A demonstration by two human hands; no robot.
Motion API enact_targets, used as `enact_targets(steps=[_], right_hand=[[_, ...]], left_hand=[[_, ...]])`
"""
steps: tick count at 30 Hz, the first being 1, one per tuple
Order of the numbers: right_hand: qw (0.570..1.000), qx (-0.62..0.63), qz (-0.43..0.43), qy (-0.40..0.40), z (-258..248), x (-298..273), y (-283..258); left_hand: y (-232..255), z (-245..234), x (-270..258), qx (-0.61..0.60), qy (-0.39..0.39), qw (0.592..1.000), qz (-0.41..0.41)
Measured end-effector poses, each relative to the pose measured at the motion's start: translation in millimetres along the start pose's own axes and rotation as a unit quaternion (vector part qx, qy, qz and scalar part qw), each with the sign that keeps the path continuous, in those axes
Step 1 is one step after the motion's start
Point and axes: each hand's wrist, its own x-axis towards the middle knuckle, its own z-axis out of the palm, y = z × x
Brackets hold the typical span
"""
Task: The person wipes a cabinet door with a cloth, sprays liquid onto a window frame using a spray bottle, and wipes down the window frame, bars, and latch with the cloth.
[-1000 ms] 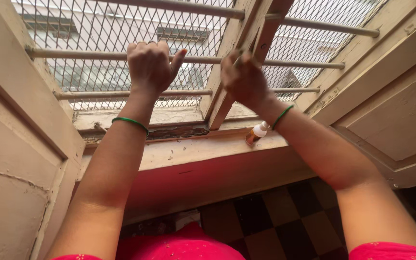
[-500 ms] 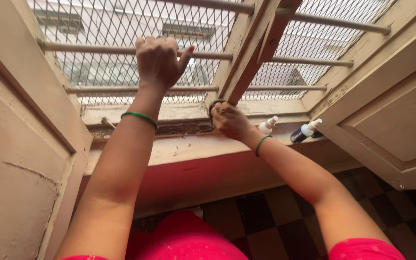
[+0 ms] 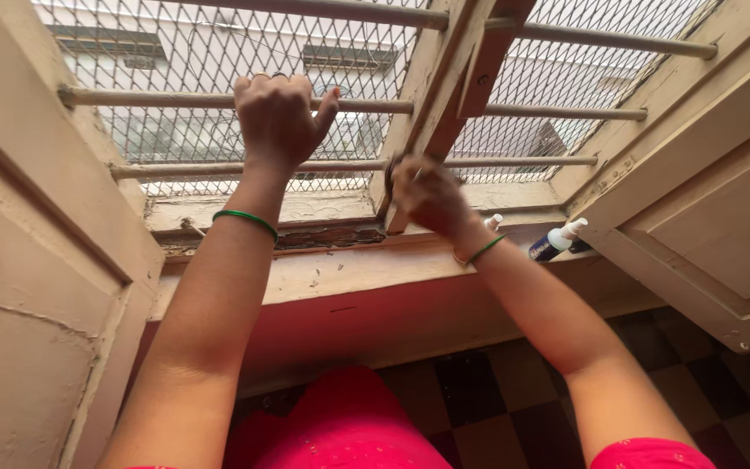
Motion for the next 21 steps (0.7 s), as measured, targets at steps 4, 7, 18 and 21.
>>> enact_targets(steps=[4,7,18,21], right_hand=[[0.994,0.047,0.076,0.054,-15.2,2.8,42.1],[0.992,-0.045,0.103,0.059,5.5,-23.9,-12.5],[0.936,0.174,0.221,0.214,20.0,-27.7,-26.1],[0.886,0.279,0.298,0.22,32.3,-19.5,-56.1]], left_hand=[[1.7,-1.5,-2.8,0.012,0.045,0.999,0.005],[2.1,-3.7,1.0,0.011,0.043,0.999,0.005],[-0.5,7.4,-2.2,0.03,-0.034,0.999,-0.006],[-3.9,7.4,-4.8,0.036,-0.02,0.999,0.0]])
